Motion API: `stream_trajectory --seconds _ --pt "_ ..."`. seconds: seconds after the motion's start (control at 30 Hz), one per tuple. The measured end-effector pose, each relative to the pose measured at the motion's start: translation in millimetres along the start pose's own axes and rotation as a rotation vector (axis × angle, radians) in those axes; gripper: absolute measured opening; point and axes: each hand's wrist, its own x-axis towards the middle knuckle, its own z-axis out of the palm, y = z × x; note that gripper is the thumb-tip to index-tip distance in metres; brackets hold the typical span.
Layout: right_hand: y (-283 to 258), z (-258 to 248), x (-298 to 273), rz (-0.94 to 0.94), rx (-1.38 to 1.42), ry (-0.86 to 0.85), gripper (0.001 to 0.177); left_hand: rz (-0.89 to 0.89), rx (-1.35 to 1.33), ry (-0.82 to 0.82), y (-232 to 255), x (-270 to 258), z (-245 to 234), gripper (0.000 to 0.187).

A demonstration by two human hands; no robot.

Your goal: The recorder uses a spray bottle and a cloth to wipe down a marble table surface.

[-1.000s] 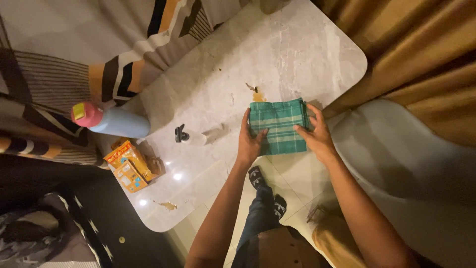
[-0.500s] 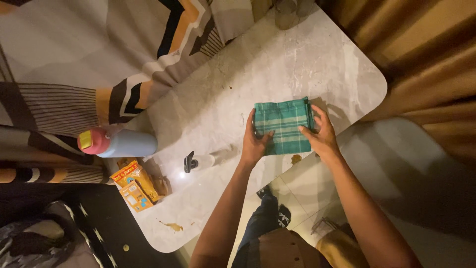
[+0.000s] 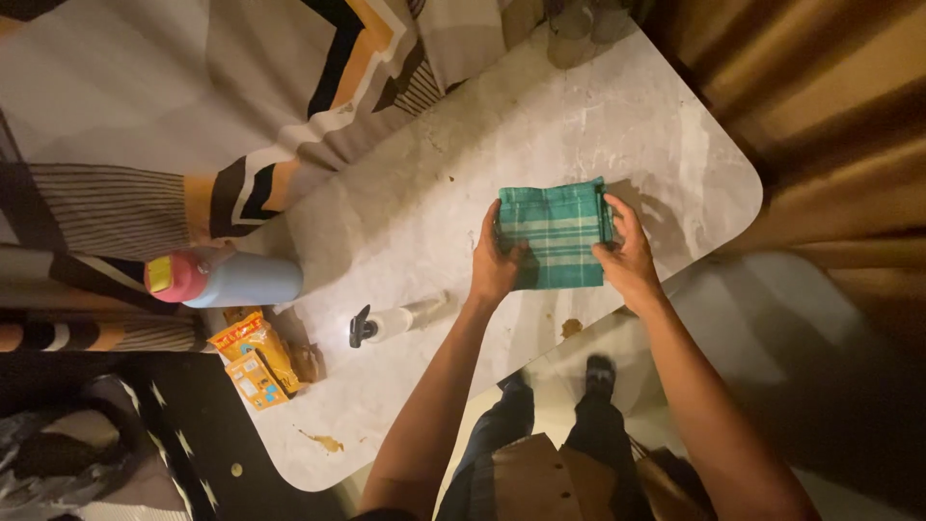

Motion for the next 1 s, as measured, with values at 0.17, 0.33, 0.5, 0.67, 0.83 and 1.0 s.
stream_trajectory --seconds 0.17,0.33,0.5,0.67,0.83,1.0 --pt "-5 -19 4 0.003 -0.199 -0.062 0.068 -0.256 -0.069 0.005 22 -6 17 0.083" --pt "-17 -47 12 -0.019 -0.248 -0.130 0.063 -0.207 0.005 0.090 28 -15 53 0.079" --pt "-15 -76 12 0.045 -0.340 -0.151 0.064 0.034 0.159 0.228 24 -37 98 0.081" --pt "18 -98 25 0.004 -0.384 -0.179 0.063 -0.140 0.179 0.241 38 -50 126 0.079" --pt "67 -98 32 -0.592 -0.675 -0.019 0.058 -0.418 0.488 0.184 73 -50 135 0.087" --pt "62 -60 22 -0.804 -0.714 -0.179 0.057 -0.033 0.837 0.116 37 -49 162 0.058"
